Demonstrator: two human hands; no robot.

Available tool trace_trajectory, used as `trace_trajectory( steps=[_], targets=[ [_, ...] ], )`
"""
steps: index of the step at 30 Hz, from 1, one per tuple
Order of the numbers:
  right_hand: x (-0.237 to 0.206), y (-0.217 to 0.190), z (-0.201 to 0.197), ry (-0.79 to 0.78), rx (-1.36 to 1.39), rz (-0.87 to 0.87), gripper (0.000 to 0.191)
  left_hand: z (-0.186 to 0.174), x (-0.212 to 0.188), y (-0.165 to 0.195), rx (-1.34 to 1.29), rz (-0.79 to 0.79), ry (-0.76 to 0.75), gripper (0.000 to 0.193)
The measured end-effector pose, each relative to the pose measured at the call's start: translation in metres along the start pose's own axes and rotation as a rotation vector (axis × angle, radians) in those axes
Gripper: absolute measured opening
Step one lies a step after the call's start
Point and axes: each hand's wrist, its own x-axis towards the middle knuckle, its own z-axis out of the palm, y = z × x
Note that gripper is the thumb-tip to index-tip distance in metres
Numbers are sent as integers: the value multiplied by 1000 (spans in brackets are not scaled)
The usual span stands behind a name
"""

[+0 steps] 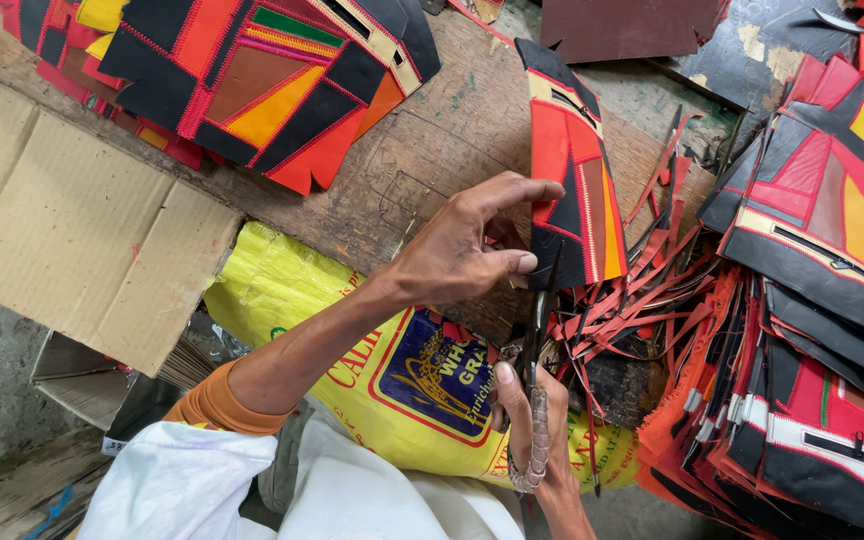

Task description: The person uses shears to trim excess material from the edges of colorful leather pouches with zippers. They hold each pouch with the left hand and cut along the edges with the right hand, then place the finished pouches into a stack on the left side of the table.

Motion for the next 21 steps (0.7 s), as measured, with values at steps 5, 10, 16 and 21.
trace_trajectory(
  steps=[5, 10, 16, 21],
  targets=[
    [1, 1, 0, 1, 3, 3, 41, 1, 1, -3, -273, -208, -5, 62],
    [4, 3, -1, -23, -21, -27, 46, 0, 0, -1, 0, -53, 7, 73],
    [4, 2, -9, -149, -45, -203, 52, -1, 1, -1, -17, -110, 16, 73],
    [3, 1, -8, -117, -85, -184, 52, -1, 0, -2, -13, -66, 21, 71]
  ],
)
